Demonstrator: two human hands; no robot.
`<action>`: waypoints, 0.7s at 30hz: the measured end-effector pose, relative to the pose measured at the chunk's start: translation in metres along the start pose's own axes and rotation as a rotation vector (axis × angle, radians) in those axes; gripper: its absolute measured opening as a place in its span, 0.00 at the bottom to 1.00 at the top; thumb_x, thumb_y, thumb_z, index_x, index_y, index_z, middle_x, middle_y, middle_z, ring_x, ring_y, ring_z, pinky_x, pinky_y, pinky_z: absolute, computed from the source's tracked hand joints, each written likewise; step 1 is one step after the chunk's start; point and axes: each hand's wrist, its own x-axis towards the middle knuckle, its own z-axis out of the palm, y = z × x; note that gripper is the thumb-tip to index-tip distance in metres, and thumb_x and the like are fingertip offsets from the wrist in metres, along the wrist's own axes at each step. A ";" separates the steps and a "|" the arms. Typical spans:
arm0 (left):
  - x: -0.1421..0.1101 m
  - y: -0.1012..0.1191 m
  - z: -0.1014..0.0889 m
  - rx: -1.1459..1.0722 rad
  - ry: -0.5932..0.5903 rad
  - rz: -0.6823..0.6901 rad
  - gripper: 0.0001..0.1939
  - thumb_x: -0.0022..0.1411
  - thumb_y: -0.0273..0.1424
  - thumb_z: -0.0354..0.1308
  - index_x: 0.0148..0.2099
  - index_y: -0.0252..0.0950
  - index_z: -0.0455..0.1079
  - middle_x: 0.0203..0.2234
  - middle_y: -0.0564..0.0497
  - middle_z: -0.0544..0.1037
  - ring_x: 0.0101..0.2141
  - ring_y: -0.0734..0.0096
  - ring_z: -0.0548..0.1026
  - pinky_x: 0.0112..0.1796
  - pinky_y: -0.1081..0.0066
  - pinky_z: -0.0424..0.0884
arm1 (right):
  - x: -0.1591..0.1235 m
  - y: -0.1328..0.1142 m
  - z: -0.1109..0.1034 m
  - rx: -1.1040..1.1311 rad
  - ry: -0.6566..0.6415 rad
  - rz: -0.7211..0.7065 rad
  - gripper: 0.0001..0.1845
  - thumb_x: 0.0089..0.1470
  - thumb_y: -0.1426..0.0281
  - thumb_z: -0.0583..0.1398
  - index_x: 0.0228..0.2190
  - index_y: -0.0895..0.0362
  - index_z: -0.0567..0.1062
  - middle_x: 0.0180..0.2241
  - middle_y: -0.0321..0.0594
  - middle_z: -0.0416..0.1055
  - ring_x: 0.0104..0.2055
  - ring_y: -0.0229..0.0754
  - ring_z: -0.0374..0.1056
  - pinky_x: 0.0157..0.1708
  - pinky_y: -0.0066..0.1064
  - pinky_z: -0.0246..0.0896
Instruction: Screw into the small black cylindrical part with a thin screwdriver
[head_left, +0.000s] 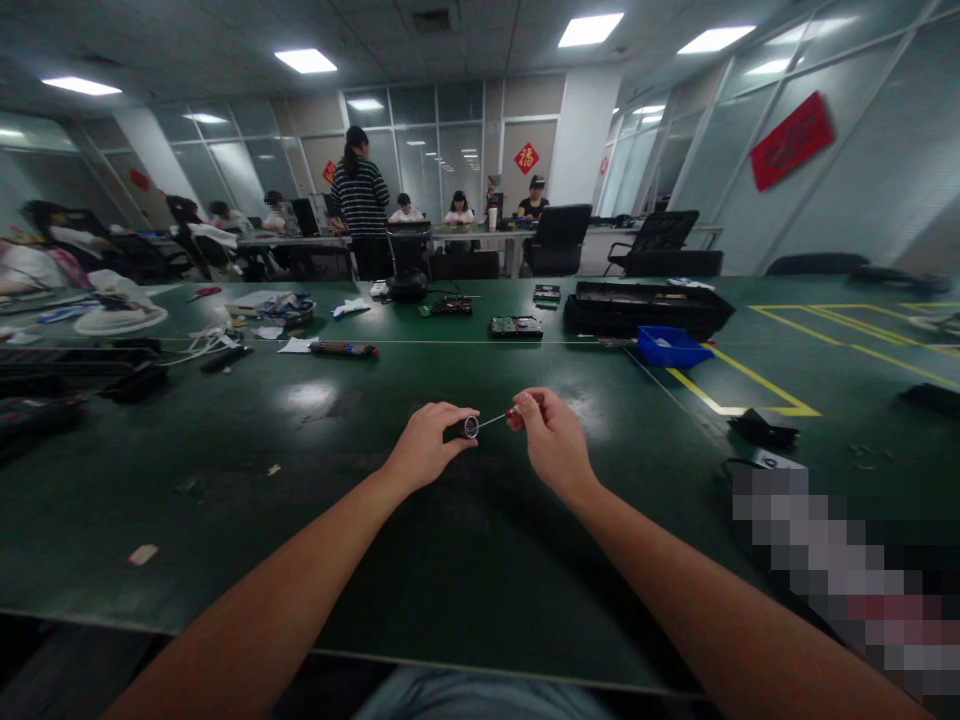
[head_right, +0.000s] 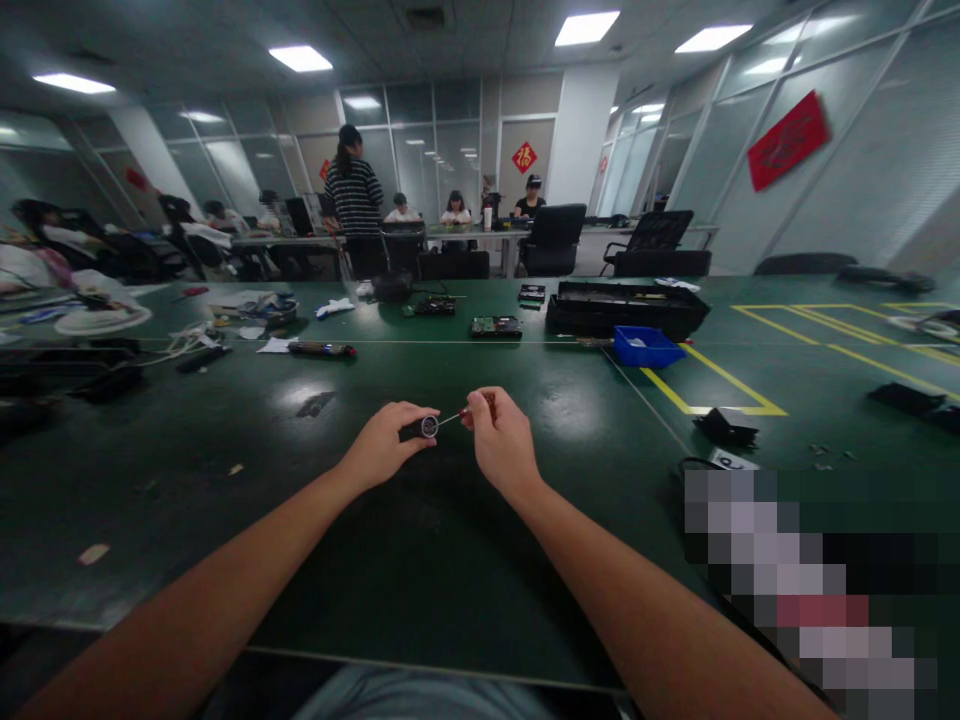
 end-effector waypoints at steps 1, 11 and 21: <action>0.000 0.000 0.000 -0.001 0.006 -0.003 0.20 0.58 0.33 0.65 0.54 0.44 0.72 0.46 0.50 0.76 0.46 0.62 0.71 0.49 0.61 0.64 | -0.001 -0.001 0.001 -0.012 -0.005 -0.006 0.16 0.62 0.56 0.53 0.35 0.56 0.72 0.30 0.40 0.75 0.31 0.41 0.72 0.34 0.34 0.65; -0.001 0.002 0.000 -0.009 0.017 -0.014 0.20 0.57 0.33 0.65 0.53 0.44 0.72 0.46 0.50 0.76 0.47 0.61 0.70 0.49 0.60 0.65 | -0.001 -0.002 -0.001 -0.111 0.022 -0.008 0.16 0.63 0.57 0.52 0.36 0.55 0.71 0.30 0.41 0.76 0.32 0.42 0.72 0.33 0.33 0.63; -0.001 0.002 0.001 -0.028 -0.038 -0.030 0.19 0.58 0.35 0.64 0.52 0.43 0.73 0.45 0.49 0.76 0.46 0.61 0.71 0.49 0.60 0.65 | 0.000 -0.009 -0.012 -0.200 0.038 -0.169 0.13 0.65 0.60 0.50 0.36 0.54 0.69 0.29 0.39 0.74 0.33 0.42 0.70 0.34 0.33 0.59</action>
